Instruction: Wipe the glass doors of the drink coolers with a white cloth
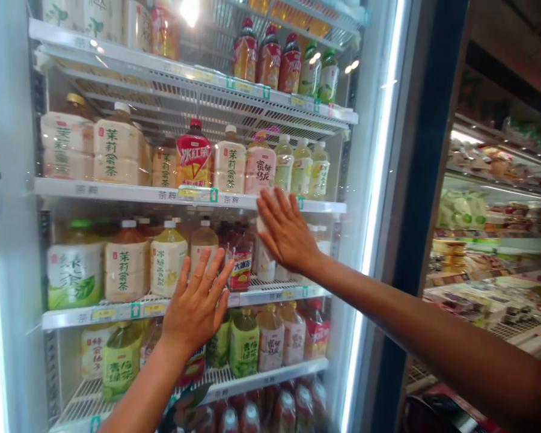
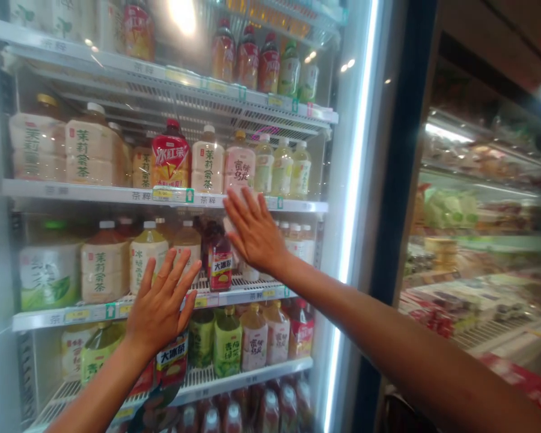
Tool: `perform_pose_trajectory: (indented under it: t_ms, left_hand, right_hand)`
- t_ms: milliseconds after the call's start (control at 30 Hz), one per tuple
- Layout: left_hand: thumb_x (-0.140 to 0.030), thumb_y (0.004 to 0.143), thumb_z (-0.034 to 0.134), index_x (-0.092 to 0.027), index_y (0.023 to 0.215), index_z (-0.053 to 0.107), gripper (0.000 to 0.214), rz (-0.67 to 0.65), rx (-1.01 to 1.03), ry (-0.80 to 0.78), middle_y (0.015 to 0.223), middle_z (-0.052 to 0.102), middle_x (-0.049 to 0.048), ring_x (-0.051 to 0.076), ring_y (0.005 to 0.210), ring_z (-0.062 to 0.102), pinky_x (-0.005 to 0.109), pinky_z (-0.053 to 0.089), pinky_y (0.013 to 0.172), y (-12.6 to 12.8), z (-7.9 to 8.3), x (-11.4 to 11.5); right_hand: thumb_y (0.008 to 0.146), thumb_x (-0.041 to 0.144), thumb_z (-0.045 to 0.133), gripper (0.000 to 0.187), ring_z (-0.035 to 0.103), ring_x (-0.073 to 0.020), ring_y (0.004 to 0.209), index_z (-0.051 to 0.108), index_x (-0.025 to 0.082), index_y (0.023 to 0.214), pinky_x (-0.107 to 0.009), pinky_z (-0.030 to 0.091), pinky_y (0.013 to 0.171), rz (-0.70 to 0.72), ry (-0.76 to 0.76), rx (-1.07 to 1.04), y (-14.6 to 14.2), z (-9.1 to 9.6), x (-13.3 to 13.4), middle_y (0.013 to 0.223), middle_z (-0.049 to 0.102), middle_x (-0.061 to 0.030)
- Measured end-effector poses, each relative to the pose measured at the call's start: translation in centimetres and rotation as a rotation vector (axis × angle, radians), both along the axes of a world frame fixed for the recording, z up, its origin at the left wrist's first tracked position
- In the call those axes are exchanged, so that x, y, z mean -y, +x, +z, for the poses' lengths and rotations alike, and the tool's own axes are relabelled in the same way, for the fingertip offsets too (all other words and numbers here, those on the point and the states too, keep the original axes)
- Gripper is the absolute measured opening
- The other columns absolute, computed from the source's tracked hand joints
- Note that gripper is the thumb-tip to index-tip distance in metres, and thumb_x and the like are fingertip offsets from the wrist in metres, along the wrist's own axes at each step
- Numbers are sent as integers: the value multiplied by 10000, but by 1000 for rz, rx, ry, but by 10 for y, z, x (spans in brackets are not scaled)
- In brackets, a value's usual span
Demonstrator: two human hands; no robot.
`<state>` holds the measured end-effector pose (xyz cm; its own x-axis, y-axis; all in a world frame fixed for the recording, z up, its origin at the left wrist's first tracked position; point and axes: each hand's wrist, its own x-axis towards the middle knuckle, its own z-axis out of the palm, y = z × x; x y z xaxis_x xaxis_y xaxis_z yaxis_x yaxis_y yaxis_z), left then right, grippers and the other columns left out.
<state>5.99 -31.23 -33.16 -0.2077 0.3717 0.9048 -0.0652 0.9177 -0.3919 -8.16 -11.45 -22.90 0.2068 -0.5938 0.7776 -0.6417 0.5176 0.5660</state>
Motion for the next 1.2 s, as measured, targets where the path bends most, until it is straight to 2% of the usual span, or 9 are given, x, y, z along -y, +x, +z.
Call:
perform_pose_trajectory:
  t_ms: [67,233,367,433,600,767,933,1100,1200]
  left_hand:
    - [-302,969,558,-158,1556,418,620,3,0,-3,1661,340,93,268,1602,164,498,84,1330,0,-1,0]
    - [-307,969,558,-153,1555,420,621,10,-4,-2,1665,329,89,267,1604,156,496,77,1332,1,-3,-1]
    - [-302,969,554,-158,1555,420,619,17,0,-1,1660,341,84,264,1602,161,493,79,1332,2,-1,-2]
    - [-301,968,556,-159,1553,423,617,18,-1,-1,1660,342,84,264,1601,164,494,81,1332,2,-1,-2]
    - [-305,959,570,-158,1546,433,621,14,-1,-1,1660,340,86,264,1602,162,497,89,1331,2,-1,-2]
    - [-302,960,565,-162,1555,422,628,19,-3,-6,1659,347,88,267,1602,159,499,79,1332,2,-1,-1]
    - [-305,958,570,-156,1557,417,636,20,-3,5,1651,363,92,263,1602,158,490,80,1335,1,-1,-2]
    - [-311,963,560,-174,1577,385,653,36,5,2,1657,348,81,256,1603,146,488,79,1337,2,-1,-2]
    - [-307,960,570,-170,1580,377,664,31,3,3,1653,352,88,263,1600,159,492,86,1335,2,-1,-2]
  right_hand:
    - [1074,386,341,787,-72,-292,1597,-218,228,1607,-634,122,1302,4,-67,-1,1,10,3,1729,-27,-41]
    - [1080,472,312,755,0,-227,1609,-151,233,1626,-531,116,1330,62,356,-141,8,31,15,1733,105,-17]
    - [1084,478,246,714,-58,-285,1604,-139,223,1629,-624,81,1304,43,72,-61,4,63,21,1742,27,-46]
    - [1084,466,245,722,-93,-293,1598,-149,197,1625,-631,61,1301,52,-16,-46,6,65,26,1743,6,-62]
    - [1085,444,284,737,-43,-206,1607,-178,225,1617,-515,82,1331,97,330,-182,15,45,32,1738,102,-15]
    - [1073,403,317,782,-79,-297,1597,-248,253,1593,-647,98,1294,51,-114,-11,9,39,28,1731,-42,-37]
    - [1067,404,355,793,-8,-234,1606,-204,255,1611,-560,147,1319,88,194,-83,9,12,22,1728,54,-5]
    - [1064,334,345,773,-38,-310,1597,-190,262,1617,-700,154,1270,39,-289,76,3,-6,13,1724,-44,-37]
    - [1059,391,380,779,-38,-280,1602,-100,199,1643,-617,161,1303,66,-25,0,6,-29,10,1725,-1,-39]
